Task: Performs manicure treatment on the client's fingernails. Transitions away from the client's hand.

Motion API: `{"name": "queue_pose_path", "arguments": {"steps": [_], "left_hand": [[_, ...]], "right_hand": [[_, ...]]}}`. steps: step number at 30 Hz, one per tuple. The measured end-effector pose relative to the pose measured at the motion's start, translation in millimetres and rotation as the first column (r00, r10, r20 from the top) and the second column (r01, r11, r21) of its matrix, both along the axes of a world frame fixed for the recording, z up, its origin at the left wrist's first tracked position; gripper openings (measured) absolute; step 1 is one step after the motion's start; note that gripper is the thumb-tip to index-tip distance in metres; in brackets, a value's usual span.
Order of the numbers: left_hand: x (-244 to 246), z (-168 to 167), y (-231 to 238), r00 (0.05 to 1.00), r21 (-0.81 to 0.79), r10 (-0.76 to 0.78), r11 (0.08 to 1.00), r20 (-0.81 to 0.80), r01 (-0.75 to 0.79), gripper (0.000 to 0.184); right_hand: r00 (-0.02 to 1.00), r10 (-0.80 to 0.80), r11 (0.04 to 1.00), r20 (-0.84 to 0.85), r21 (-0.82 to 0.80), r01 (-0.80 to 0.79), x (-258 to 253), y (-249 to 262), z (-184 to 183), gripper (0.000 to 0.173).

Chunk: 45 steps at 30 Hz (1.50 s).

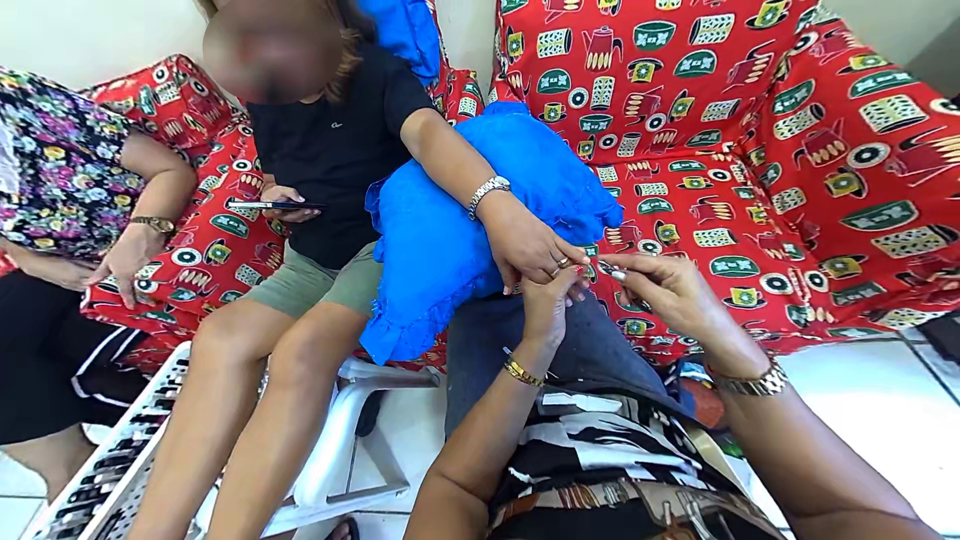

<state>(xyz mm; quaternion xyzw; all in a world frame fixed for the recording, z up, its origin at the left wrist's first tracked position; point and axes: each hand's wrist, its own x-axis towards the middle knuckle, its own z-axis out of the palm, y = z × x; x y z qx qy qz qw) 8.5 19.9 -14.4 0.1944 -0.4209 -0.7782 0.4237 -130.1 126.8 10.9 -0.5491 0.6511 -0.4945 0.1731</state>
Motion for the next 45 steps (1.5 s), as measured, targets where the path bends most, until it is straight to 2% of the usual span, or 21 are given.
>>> {"name": "queue_pose_path", "arguments": {"steps": [15, 21, 38, 45], "left_hand": [[-7.7, -1.7, 4.2, 0.998, 0.014, 0.066, 0.998, -0.025, -0.065, 0.012], [-9.5, -7.9, 3.0, 0.996, -0.047, 0.093, 0.995, 0.010, -0.093, 0.013], [-9.5, -9.6, 2.0, 0.995, -0.074, 0.097, 0.993, 0.013, -0.096, 0.013], [-9.5, -9.8, 1.8, 0.996, -0.076, 0.093, 0.993, 0.018, -0.091, 0.014]], "right_hand": [[0.979, -0.036, 0.999, -0.198, -0.020, 0.033, 7.3, -4.5, 1.0, 0.033], [0.930, -0.084, 0.996, -0.358, -0.055, 0.068, 8.1, -5.7, 2.1, 0.036], [0.911, -0.102, 0.995, -0.401, -0.047, 0.091, 9.4, -8.9, 2.9, 0.036], [0.855, -0.165, 0.985, -0.492, -0.125, 0.118, 15.4, -10.1, -1.1, 0.031]]}}
